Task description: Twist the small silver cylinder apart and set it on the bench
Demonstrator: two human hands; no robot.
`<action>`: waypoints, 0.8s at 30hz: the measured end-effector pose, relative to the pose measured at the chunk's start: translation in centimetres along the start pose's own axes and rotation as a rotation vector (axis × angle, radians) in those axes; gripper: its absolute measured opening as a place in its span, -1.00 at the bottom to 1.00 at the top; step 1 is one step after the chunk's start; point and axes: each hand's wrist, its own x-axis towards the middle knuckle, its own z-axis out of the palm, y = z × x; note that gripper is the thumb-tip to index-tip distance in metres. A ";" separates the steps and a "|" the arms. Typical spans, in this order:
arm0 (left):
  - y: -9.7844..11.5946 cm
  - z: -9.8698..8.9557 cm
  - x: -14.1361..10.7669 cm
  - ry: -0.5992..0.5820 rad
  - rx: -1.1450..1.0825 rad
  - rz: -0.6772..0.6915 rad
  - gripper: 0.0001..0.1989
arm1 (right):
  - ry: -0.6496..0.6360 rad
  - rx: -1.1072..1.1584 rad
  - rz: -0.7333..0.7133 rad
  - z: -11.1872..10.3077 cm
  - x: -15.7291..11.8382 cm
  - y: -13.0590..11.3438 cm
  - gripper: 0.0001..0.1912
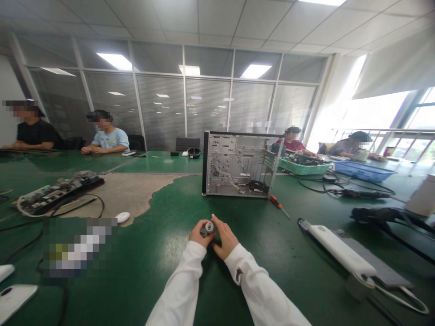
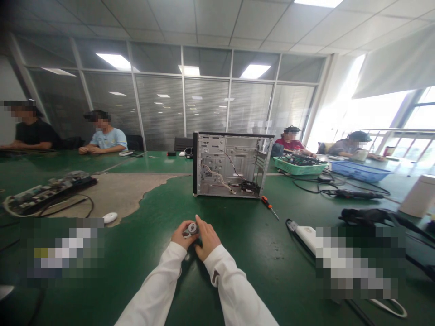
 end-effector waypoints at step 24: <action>-0.7 0.1 0.0 -0.255 -0.011 0.044 -0.57 | 0.314 0.153 0.088 0.3 0.5 1.2 -0.79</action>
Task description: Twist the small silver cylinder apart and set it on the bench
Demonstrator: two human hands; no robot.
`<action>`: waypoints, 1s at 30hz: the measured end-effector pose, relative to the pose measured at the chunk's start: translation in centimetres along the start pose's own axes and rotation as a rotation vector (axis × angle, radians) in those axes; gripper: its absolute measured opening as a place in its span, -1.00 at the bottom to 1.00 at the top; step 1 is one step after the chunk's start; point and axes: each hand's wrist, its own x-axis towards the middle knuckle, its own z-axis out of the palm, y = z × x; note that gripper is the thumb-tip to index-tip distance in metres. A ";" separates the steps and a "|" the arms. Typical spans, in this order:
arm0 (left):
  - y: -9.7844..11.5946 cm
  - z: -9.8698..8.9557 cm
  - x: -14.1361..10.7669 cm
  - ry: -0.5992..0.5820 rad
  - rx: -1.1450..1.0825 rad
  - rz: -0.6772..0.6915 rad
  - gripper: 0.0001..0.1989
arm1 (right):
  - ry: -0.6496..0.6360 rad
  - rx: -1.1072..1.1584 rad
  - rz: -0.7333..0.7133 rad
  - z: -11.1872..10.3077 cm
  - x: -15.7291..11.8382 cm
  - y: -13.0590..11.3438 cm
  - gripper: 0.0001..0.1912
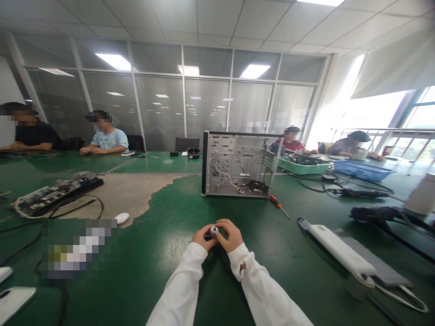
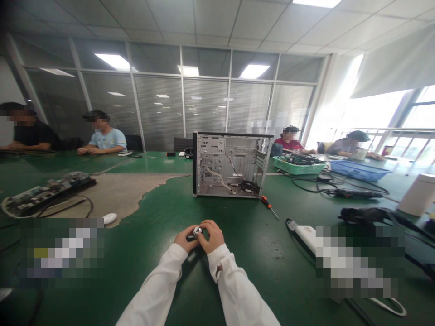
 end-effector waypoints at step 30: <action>-2.0 0.2 0.6 0.318 0.029 -0.120 -0.47 | -0.150 -0.165 0.219 -0.6 -0.7 4.4 -0.89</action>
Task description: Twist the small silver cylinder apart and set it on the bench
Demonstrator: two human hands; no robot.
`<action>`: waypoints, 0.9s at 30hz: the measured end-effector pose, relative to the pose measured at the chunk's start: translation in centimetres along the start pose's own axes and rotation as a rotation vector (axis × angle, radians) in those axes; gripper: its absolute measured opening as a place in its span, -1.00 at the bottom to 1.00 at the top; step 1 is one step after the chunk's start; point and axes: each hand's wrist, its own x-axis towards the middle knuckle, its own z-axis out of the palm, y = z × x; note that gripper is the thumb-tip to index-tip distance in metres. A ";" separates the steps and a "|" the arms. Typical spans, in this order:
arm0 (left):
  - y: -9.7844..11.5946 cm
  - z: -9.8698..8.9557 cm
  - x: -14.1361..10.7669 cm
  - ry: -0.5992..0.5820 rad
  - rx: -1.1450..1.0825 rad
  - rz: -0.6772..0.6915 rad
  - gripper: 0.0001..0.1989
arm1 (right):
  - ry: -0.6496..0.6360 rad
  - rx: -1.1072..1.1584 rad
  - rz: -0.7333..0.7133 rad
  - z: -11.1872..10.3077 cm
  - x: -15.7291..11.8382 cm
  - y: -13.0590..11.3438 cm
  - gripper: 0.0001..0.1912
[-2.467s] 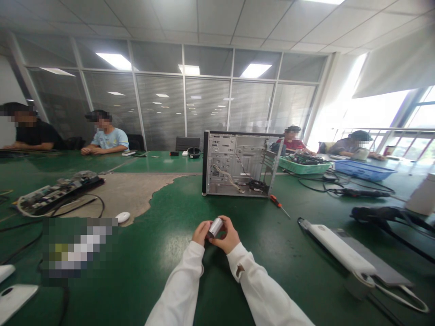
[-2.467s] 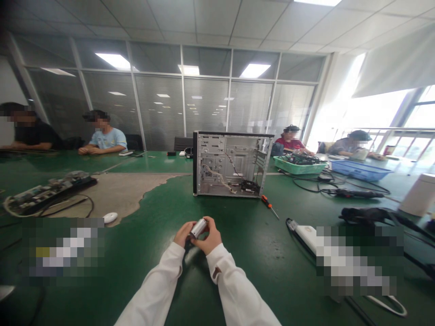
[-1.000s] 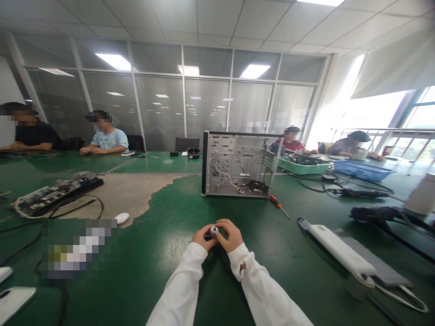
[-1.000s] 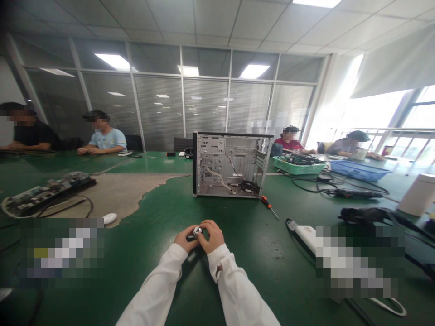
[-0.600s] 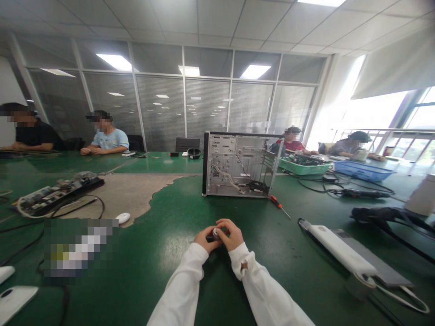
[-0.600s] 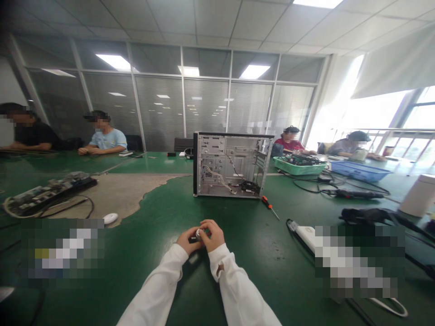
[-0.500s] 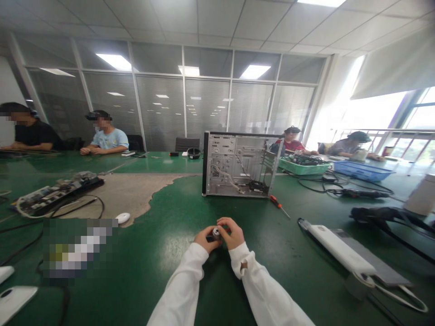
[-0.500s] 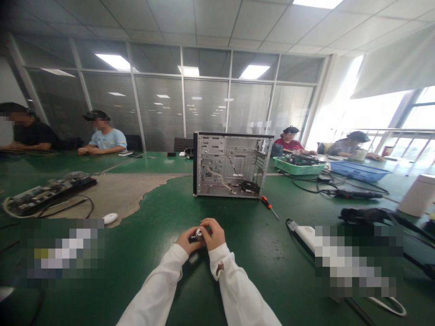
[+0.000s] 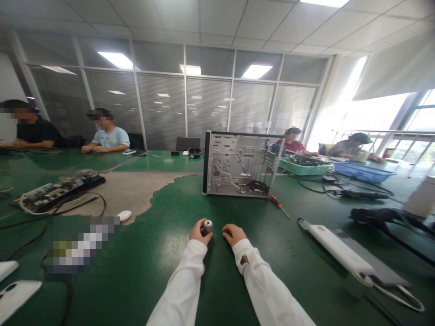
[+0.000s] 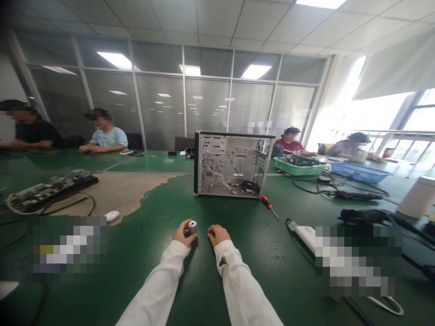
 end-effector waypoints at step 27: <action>-0.3 0.3 0.6 0.120 -0.063 -0.104 -0.55 | 0.086 0.102 -0.135 -0.5 -0.2 -3.4 -0.58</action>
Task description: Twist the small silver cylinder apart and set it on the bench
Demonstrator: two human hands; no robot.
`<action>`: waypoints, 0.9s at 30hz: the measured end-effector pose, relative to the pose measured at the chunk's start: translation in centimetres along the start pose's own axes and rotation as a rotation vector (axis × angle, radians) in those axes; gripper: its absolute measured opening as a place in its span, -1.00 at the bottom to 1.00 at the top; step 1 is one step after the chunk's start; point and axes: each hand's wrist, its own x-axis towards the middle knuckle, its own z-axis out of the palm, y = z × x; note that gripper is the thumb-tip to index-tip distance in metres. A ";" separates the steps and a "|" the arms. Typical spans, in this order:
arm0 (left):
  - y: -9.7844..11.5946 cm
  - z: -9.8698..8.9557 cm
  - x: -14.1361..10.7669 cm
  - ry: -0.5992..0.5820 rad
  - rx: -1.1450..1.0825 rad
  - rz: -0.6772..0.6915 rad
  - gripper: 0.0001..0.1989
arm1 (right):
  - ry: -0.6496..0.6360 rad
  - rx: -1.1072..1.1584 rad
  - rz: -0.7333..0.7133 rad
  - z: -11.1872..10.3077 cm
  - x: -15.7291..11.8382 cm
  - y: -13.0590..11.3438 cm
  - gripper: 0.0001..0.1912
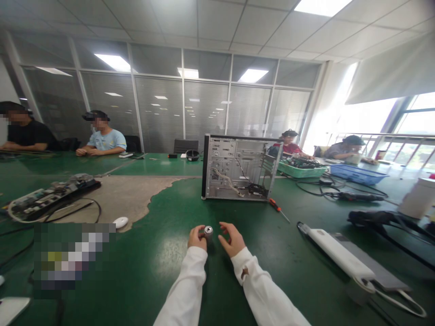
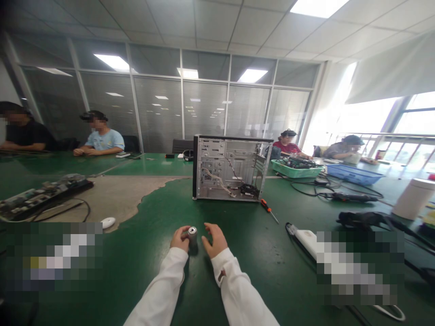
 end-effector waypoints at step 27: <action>0.5 0.9 -0.3 -0.210 -0.314 -0.078 -0.65 | -0.015 -1.256 0.633 -20.6 -6.2 4.5 -0.70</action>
